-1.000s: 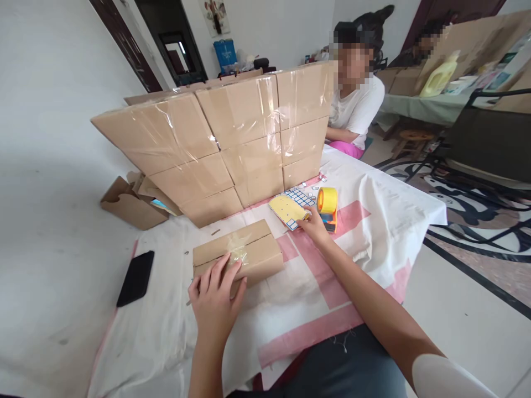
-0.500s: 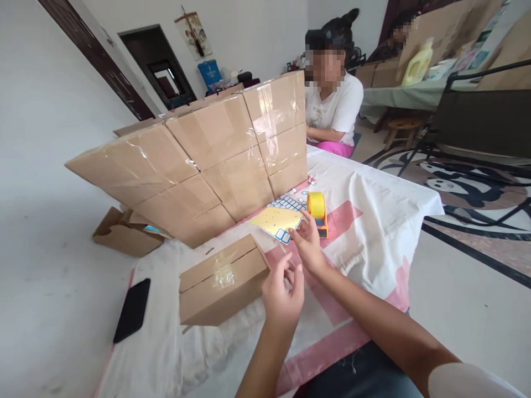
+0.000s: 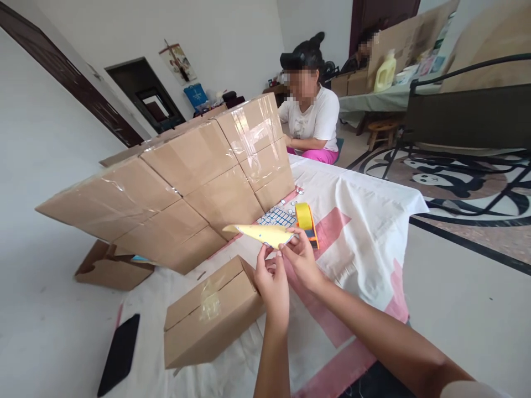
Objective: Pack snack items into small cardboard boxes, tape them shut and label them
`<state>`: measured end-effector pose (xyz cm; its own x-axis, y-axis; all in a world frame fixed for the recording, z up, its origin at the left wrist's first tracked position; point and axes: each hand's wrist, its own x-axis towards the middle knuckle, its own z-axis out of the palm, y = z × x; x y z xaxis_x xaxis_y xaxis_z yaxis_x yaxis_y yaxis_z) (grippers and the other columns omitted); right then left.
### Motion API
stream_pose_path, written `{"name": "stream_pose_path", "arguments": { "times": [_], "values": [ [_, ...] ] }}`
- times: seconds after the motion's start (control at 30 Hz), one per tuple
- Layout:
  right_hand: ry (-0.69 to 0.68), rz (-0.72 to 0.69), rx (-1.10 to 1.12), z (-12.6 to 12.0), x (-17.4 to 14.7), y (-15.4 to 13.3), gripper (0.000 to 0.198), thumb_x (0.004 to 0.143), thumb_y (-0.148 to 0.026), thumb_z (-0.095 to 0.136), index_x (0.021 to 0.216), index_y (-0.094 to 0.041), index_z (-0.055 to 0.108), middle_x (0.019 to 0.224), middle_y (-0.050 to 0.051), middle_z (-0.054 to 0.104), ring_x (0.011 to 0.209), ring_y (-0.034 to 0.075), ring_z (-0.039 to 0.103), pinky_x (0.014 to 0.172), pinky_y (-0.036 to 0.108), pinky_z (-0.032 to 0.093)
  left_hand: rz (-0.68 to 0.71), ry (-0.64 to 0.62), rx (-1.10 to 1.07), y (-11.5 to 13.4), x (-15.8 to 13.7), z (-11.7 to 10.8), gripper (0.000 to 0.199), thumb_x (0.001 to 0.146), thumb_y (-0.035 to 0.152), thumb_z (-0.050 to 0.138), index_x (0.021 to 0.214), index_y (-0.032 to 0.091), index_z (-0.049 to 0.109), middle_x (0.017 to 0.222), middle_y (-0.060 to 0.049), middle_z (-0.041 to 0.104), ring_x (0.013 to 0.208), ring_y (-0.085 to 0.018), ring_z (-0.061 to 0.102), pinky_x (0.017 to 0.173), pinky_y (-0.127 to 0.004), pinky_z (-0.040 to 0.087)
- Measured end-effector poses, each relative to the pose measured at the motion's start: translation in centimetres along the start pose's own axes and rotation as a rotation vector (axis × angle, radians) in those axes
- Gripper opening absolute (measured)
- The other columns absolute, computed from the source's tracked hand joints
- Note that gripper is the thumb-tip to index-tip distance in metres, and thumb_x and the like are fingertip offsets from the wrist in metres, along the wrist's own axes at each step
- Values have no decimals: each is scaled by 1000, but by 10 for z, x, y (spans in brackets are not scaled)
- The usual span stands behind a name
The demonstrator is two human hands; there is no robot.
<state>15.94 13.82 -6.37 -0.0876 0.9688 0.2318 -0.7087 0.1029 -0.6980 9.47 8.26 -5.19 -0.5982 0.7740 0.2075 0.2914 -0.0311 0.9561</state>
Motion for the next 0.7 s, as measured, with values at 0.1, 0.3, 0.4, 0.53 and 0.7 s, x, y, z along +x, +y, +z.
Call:
{"name": "stream_pose_path", "arguments": {
  "times": [0.1,0.3,0.4,0.53,0.7],
  "values": [
    [-4,-6,-15,2,-2,2,43,78,-26,79,112,-30,53,112,1,61,96,15,62,82,28,54,10,68,-9,2,5,0,48,88,47,63,126,16,62,116,-16,72,97,-22,71,77,-32,57],
    [-26,-11,-100,-1,-2,0,41,79,-30,76,113,-29,53,112,1,58,87,15,61,75,27,54,91,152,134,4,2,0,45,87,44,62,120,13,68,98,-15,76,78,-20,71,66,-31,56],
    [-33,-27,-166,-3,-2,-2,41,81,-32,74,115,-29,52,106,1,58,87,16,60,72,26,54,136,174,220,5,-1,0,41,87,41,61,116,13,70,90,-13,77,71,-19,70,64,-31,55],
    [-40,-46,-220,-4,-4,-3,41,83,-33,73,117,-29,51,112,3,57,90,17,60,70,27,54,176,174,250,4,-1,-1,35,89,36,58,113,15,72,100,-15,78,78,-21,73,68,-32,56],
    [-4,-89,-254,-3,-4,-5,39,83,-32,72,117,-29,53,118,4,55,93,18,58,73,28,53,174,195,219,3,1,0,30,89,32,57,110,16,72,99,-14,78,87,-22,74,73,-32,57]
  ]
}}
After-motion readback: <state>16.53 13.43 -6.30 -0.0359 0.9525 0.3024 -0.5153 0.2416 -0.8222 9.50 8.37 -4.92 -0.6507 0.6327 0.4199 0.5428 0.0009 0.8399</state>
